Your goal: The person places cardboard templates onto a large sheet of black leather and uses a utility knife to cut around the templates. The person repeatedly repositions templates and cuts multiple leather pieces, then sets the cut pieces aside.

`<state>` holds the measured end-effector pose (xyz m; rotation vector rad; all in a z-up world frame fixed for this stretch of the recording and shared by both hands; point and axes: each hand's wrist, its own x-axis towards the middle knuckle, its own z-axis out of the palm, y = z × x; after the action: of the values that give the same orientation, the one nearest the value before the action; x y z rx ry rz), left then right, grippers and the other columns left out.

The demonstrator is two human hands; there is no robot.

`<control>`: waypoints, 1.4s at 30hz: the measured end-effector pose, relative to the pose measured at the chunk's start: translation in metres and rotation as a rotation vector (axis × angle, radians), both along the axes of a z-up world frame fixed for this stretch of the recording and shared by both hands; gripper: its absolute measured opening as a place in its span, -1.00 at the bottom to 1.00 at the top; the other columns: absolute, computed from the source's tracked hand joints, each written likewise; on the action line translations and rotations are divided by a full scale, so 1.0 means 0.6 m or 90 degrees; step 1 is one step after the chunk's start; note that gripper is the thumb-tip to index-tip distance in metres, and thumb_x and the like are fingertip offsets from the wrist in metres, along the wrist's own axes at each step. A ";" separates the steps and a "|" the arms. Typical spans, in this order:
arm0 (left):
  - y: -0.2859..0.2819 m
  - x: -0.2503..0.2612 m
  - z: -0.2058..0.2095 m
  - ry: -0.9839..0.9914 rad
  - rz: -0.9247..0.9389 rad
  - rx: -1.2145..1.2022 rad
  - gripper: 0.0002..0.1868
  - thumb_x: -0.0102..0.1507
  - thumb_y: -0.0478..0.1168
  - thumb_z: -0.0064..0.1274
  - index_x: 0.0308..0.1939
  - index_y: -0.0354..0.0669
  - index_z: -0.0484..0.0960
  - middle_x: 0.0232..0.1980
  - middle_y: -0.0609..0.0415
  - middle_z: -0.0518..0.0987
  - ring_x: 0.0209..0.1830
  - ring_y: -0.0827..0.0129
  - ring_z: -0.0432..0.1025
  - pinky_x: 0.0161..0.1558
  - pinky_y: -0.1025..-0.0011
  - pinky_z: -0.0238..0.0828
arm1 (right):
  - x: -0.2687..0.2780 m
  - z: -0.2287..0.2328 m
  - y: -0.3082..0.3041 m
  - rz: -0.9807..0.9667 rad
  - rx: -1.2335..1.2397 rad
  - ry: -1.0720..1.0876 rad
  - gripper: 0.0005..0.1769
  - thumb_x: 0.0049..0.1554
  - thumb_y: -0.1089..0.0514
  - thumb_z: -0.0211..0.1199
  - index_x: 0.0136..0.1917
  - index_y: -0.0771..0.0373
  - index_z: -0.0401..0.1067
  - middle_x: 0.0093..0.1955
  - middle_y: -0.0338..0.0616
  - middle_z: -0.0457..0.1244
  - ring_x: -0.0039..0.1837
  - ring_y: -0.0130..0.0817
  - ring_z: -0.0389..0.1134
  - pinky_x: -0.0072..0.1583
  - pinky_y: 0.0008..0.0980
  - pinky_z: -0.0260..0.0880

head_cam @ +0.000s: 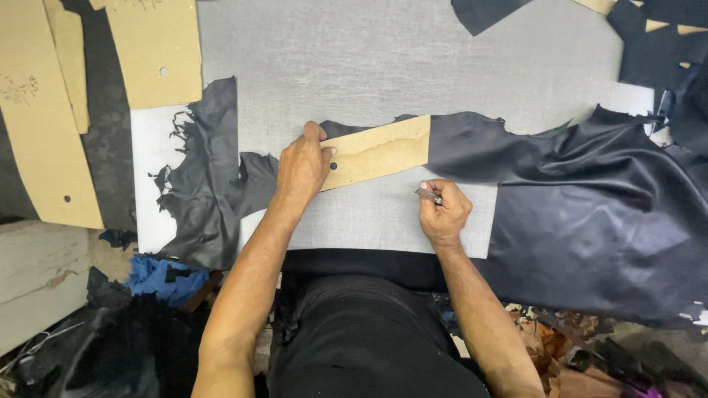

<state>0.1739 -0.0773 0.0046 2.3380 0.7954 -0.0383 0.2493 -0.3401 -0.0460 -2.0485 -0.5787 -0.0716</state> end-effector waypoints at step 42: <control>-0.144 -0.041 -0.025 -0.033 -0.241 0.114 0.00 0.19 0.51 -0.09 0.56 0.06 0.20 0.64 -0.30 -0.07 0.65 -0.18 -0.29 0.54 -0.24 -0.41 | 0.024 0.076 -0.014 0.133 0.085 0.198 -0.73 0.07 0.37 0.39 0.05 0.36 0.45 -0.05 -0.11 0.33 -0.06 -0.51 0.33 -0.03 -0.54 0.33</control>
<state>0.1494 -0.1637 -0.0101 2.6190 0.3342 -0.0713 0.2637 -0.3485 -0.0007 -1.8136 -0.5716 0.3177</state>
